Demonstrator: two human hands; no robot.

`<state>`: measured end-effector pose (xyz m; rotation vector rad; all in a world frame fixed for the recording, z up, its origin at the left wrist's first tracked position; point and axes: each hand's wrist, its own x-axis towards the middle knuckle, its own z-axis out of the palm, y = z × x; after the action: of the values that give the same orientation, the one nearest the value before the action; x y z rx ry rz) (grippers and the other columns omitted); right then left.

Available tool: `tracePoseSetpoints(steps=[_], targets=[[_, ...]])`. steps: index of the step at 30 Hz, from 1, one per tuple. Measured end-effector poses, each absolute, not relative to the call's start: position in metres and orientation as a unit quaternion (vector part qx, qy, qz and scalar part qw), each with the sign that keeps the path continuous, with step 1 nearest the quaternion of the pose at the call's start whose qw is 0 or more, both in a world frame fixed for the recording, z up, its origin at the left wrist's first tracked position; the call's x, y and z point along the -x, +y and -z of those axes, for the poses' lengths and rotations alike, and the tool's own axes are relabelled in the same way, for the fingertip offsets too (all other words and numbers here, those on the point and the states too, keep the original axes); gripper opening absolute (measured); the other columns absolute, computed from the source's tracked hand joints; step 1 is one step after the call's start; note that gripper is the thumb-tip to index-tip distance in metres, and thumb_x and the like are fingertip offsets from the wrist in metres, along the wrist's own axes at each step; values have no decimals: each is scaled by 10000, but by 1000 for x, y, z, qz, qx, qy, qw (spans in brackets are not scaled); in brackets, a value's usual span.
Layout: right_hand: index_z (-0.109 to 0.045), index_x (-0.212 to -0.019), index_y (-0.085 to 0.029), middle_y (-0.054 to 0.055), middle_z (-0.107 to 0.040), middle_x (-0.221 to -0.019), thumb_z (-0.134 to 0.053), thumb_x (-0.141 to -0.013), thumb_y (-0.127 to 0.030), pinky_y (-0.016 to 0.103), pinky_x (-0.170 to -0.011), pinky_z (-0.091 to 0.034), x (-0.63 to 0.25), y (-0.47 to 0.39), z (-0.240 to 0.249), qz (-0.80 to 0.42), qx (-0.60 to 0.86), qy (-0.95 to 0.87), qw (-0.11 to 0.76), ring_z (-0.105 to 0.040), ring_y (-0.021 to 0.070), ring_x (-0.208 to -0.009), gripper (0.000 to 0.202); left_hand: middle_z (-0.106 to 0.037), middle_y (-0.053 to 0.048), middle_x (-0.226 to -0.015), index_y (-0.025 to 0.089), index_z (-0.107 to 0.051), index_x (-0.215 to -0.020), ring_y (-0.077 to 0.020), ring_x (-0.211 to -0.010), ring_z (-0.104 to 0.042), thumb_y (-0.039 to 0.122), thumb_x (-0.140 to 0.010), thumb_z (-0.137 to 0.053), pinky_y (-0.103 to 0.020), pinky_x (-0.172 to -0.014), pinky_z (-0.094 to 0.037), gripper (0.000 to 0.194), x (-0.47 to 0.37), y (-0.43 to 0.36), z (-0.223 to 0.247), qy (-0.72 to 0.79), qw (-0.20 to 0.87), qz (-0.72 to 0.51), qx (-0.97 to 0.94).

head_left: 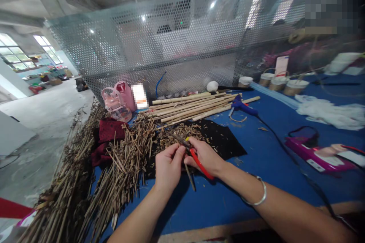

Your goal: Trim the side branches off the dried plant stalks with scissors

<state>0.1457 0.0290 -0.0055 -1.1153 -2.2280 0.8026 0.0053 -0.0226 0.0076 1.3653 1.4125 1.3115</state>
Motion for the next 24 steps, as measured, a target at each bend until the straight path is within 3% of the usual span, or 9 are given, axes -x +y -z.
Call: tracePoseSetpoints(steps=[10, 16, 24], targets=[[-464, -709, -187, -25, -527, -584, -536, -710, -578, 202, -464, -287, -145, 31, 3, -271, 459, -815, 228, -433, 96, -496, 397, -519, 6, -534, 132, -635, -733, -77, -431, -392, 431, -777, -492, -176, -405, -318, 334, -3, -19, -8, 552, 385, -520, -527], [-487, -677, -193, 1, -565, -603, -527, -732, -533, 213, -503, -307, -148, 35, -4, -226, 476, -821, 221, -494, 118, -531, 347, -543, 4, -554, 142, -614, -923, -94, -435, -447, 454, -807, -430, -181, -399, -368, 380, -3, -17, -7, 556, 401, -506, -524], [-463, -788, -193, 27, -545, -766, -635, -615, -539, 248, -589, -356, -148, 31, -7, -165, 437, -855, 227, -502, 155, -676, 423, -579, -24, -599, 140, -564, -676, -84, -435, -463, 445, -813, -429, -176, -407, -362, 360, -2, -18, -3, 552, 385, -509, -536]])
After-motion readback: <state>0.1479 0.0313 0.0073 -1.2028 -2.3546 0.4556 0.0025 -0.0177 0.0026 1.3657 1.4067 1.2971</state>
